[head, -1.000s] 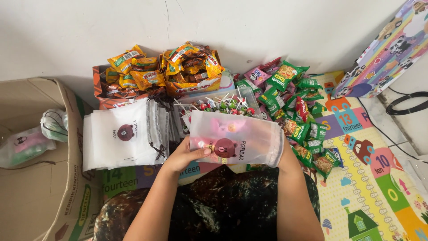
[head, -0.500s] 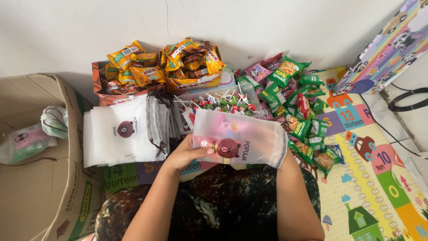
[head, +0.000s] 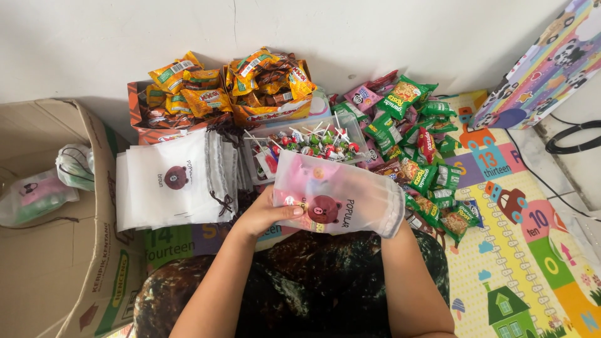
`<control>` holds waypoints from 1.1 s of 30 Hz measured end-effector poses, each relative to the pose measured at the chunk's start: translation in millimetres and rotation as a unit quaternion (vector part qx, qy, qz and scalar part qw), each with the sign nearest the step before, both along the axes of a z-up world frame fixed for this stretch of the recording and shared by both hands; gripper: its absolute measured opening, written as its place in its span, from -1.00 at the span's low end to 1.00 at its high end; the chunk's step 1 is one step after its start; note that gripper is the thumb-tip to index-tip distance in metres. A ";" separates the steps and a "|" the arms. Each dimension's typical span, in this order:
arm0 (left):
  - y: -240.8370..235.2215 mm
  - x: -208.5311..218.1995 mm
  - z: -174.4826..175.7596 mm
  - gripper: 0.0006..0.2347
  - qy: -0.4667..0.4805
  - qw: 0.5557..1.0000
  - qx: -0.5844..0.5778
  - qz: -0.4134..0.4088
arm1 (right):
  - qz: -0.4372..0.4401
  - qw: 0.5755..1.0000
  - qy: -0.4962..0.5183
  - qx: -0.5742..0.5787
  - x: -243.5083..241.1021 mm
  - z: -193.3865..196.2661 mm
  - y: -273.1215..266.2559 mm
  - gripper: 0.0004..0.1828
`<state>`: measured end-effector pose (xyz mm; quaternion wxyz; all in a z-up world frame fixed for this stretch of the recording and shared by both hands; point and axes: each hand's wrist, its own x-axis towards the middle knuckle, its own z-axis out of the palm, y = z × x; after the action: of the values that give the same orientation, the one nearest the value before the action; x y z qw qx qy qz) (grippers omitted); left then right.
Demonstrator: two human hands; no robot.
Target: The person fills small drawstring gift bags with various snacks and candies, including lollipops and small packaged treats, and places the filled bags into a cardboard box.
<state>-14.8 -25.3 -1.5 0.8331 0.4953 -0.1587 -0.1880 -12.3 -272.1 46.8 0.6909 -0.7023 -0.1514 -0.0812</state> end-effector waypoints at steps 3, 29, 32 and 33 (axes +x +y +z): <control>0.3 -6.2 31.7 -0.75 -0.003 1.000 0.001 0.000 | 0.005 1.000 -0.006 0.008 2.5 -1.1 -0.1 -0.34; -5.2 5.8 0.9 -0.31 0.115 0.987 0.034 0.110 | -0.161 0.977 -0.141 -0.023 -5.3 7.6 -30.1 -0.92; -5.3 8.4 8.6 -0.42 0.088 0.986 -0.004 0.140 | -0.171 0.973 -0.152 -0.028 -6.6 18.7 -19.6 -0.80; -2.3 5.6 19.5 -0.42 0.089 0.986 -0.004 0.140 | -0.171 0.973 -0.151 -0.028 -7.6 21.6 -16.0 -0.80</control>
<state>-9.2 -27.6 18.0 0.8638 0.4909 -0.0135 -0.1126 -19.9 -288.1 68.4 0.6158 -0.7166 -0.1341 -0.2989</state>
